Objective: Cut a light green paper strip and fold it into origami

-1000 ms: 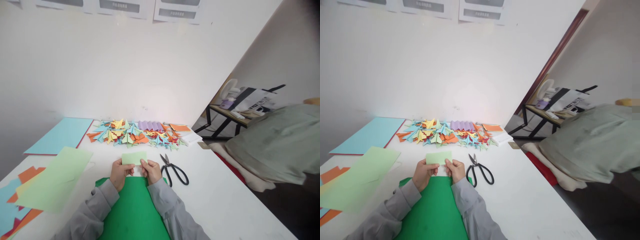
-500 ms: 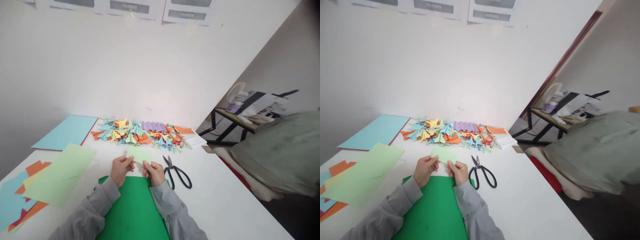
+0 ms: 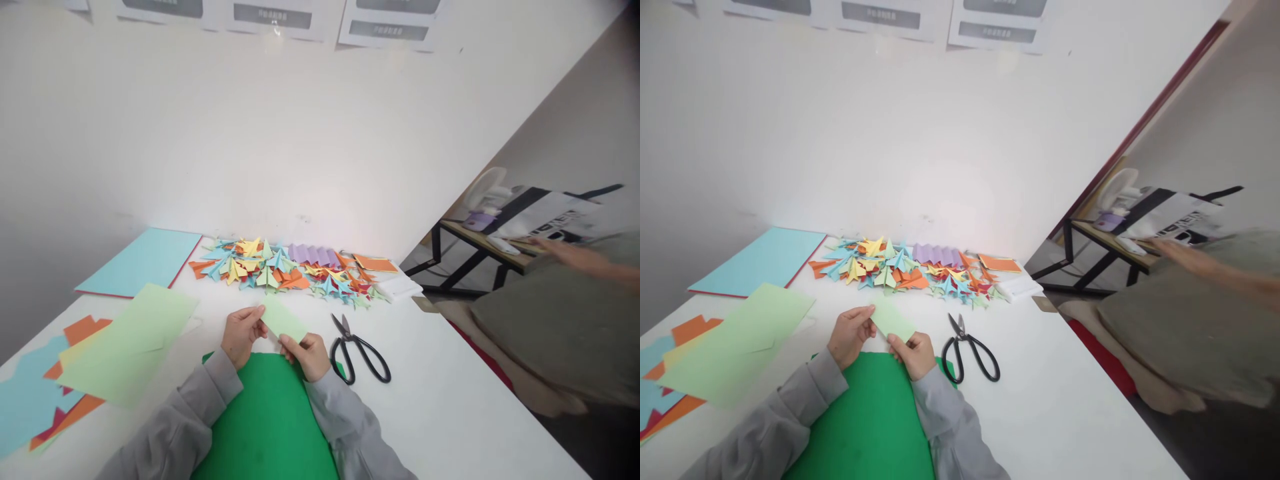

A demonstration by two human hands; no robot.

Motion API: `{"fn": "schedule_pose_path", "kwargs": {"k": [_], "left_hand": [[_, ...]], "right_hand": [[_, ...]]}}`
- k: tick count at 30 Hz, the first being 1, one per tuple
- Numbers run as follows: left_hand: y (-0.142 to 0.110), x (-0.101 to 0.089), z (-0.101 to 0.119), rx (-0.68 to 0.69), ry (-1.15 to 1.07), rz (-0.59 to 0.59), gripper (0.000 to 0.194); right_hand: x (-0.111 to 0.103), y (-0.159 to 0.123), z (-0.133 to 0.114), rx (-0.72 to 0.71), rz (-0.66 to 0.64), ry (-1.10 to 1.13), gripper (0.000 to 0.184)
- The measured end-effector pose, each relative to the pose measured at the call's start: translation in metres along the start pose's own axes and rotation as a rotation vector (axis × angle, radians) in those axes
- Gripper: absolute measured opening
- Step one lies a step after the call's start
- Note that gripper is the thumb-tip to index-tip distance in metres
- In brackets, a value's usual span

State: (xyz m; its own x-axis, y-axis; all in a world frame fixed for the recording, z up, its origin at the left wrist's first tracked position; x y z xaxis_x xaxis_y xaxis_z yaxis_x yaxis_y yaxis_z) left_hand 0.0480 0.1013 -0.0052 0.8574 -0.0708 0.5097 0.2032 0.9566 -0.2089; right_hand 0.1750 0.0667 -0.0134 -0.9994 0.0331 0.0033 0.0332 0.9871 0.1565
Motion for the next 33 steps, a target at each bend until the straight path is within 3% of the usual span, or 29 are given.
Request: {"fn": "schedule_pose_path", "kwargs": {"k": [8,12,18,28,33], "left_hand": [[-0.001,0.003,0.003,0.041,0.108,-0.003,0.026],[0.0,-0.005,0.004,0.065,0.127,0.055,0.023],[0.0,-0.002,-0.003,0.013,0.085,0.025,0.024],[-0.001,-0.004,-0.003,0.012,0.144,0.054,0.024],[-0.002,-0.002,-0.009,-0.002,0.272,0.041,0.024]], "right_hand": [[-0.016,0.004,-0.001,0.029,0.108,0.011,0.031],[-0.007,0.002,-0.006,0.013,0.053,-0.009,0.029],[0.008,-0.001,-0.007,-0.003,-0.045,-0.035,0.03],[0.017,-0.002,0.002,0.017,-0.122,-0.003,0.027],[0.016,-0.002,-0.001,0.008,-0.089,0.031,0.029]]}}
Point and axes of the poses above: each hand's wrist, its own y-axis towards the middle knuckle, its own x-axis out of the palm, z = x × y, the point moved 10 cm from there along y, towards the middle knuckle, and after that the axes turned 6 degrees about -x, right-handed, at the moved point
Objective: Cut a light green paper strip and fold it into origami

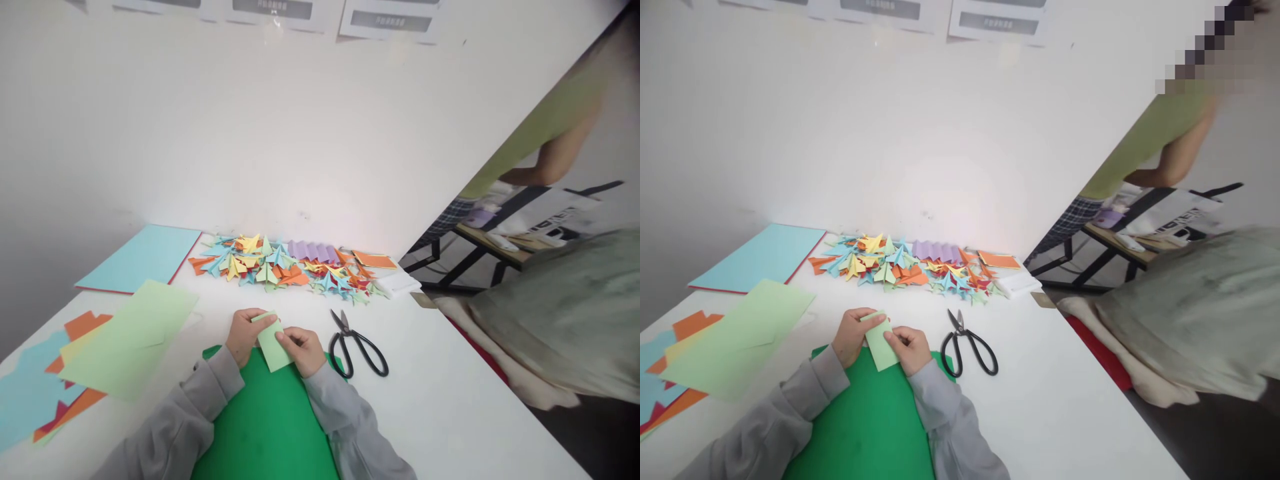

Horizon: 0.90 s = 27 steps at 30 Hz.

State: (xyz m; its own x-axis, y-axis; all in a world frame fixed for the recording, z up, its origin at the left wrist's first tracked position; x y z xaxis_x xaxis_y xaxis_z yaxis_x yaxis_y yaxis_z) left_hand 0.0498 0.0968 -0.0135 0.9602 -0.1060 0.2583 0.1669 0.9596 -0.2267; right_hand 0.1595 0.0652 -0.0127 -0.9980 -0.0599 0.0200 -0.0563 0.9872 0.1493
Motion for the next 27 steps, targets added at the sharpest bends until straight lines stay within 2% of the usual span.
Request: {"fn": "schedule_pose_path", "kwargs": {"k": [11,20,27], "left_hand": [[0.0,-0.001,-0.004,-0.027,0.027,0.024,0.025],[-0.004,0.005,0.012,0.089,0.138,-0.005,0.025],[-0.005,0.007,0.006,0.043,0.068,-0.021,0.033]], "right_hand": [[0.003,0.0,0.0,-0.027,-0.033,-0.038,0.028],[-0.002,0.002,0.004,-0.034,0.002,-0.046,0.033],[-0.001,0.0,-0.001,-0.059,0.011,-0.082,0.031]]}}
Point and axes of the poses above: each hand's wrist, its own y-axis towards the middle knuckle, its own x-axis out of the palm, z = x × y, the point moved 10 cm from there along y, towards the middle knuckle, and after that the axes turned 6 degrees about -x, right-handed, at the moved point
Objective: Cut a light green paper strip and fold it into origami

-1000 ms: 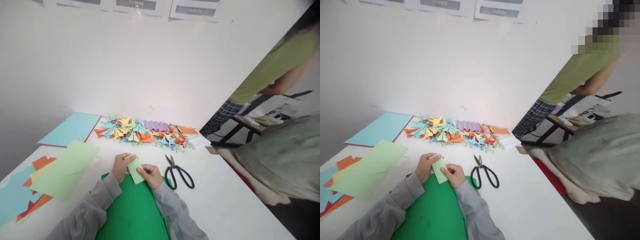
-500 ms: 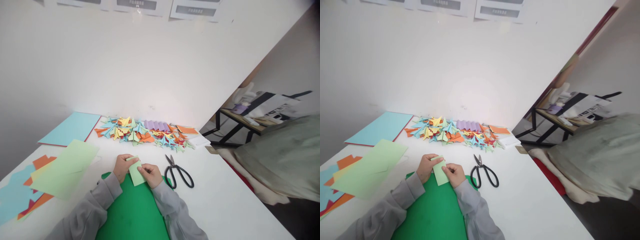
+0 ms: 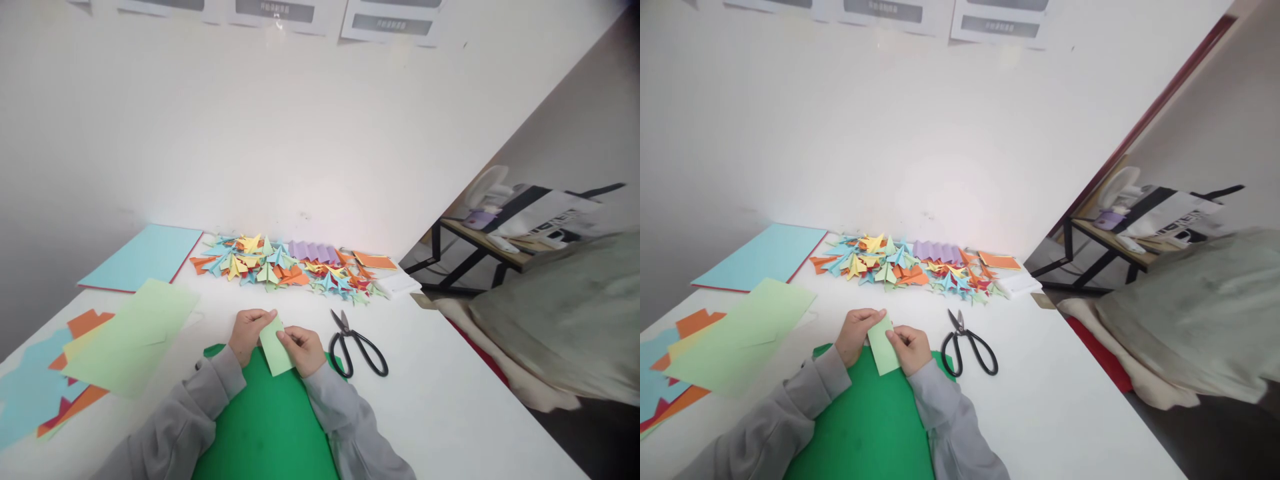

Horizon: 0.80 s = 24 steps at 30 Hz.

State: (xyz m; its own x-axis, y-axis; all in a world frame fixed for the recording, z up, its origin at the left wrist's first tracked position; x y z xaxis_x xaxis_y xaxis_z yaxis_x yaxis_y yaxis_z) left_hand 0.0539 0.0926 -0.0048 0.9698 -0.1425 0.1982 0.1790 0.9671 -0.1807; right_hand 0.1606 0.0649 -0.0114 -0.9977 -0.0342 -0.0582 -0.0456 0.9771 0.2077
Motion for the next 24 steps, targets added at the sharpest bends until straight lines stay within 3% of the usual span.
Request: {"fn": "schedule_pose_path", "kwargs": {"k": [4,11,20,24], "left_hand": [[0.002,0.001,-0.005,-0.012,-0.059,-0.019,0.037],[0.006,0.01,-0.004,0.036,-0.061,-0.124,0.022],[0.007,0.0,-0.002,0.059,-0.022,-0.038,0.031],[0.005,-0.012,0.009,0.134,0.042,0.081,0.022]], "right_hand": [[-0.007,0.0,0.003,-0.014,0.07,-0.039,0.031],[-0.033,0.002,0.011,-0.012,0.263,0.022,0.032],[-0.029,0.001,0.001,-0.014,0.245,0.011,0.028],[-0.028,0.001,0.006,-0.01,0.234,-0.006,0.03]]}}
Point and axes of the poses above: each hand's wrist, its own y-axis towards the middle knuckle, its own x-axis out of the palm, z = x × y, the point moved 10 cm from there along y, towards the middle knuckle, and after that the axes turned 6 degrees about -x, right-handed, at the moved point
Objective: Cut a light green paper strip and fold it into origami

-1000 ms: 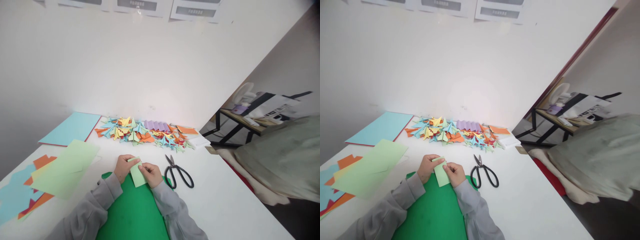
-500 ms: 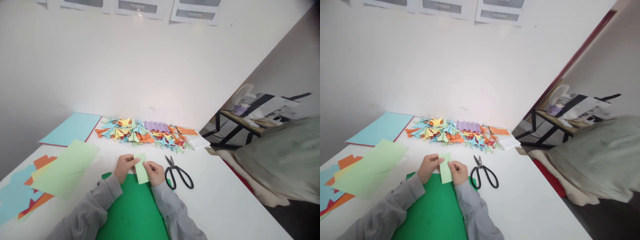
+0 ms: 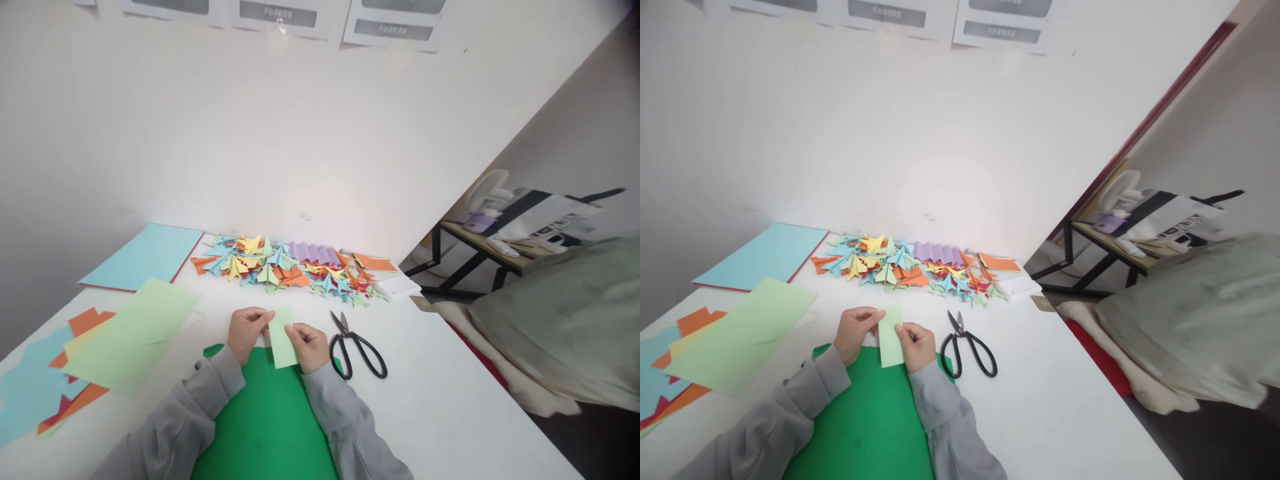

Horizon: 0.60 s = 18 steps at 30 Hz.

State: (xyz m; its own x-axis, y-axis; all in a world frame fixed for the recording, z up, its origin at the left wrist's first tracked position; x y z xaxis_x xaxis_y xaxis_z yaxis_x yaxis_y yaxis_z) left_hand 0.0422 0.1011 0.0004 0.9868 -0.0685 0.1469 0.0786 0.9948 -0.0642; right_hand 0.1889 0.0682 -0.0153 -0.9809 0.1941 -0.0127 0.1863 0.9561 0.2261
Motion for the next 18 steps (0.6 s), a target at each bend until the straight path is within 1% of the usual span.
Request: {"fn": "schedule_pose_path", "kwargs": {"k": [2,3,10,16,18], "left_hand": [[0.0008,-0.0072,0.0004,0.006,-0.008,0.061,0.018],[0.0014,-0.0088,-0.0008,0.0,-0.023,0.069,0.018],[0.0023,-0.004,-0.0041,-0.019,-0.153,-0.009,0.024],[0.0004,-0.0022,-0.0001,-0.009,-0.137,-0.014,0.031],[0.0,0.0001,0.0004,-0.013,-0.116,-0.022,0.031]], "right_hand": [[0.0013,-0.0001,0.0039,-0.001,-0.013,-0.009,0.031],[0.0021,-0.0002,0.0056,-0.001,-0.02,-0.013,0.031],[0.0056,-0.0012,0.008,0.0,-0.042,-0.022,0.032],[0.0051,-0.0012,0.0056,-0.009,-0.035,-0.001,0.03],[0.0031,-0.0008,0.0056,-0.005,-0.024,0.001,0.031]]}}
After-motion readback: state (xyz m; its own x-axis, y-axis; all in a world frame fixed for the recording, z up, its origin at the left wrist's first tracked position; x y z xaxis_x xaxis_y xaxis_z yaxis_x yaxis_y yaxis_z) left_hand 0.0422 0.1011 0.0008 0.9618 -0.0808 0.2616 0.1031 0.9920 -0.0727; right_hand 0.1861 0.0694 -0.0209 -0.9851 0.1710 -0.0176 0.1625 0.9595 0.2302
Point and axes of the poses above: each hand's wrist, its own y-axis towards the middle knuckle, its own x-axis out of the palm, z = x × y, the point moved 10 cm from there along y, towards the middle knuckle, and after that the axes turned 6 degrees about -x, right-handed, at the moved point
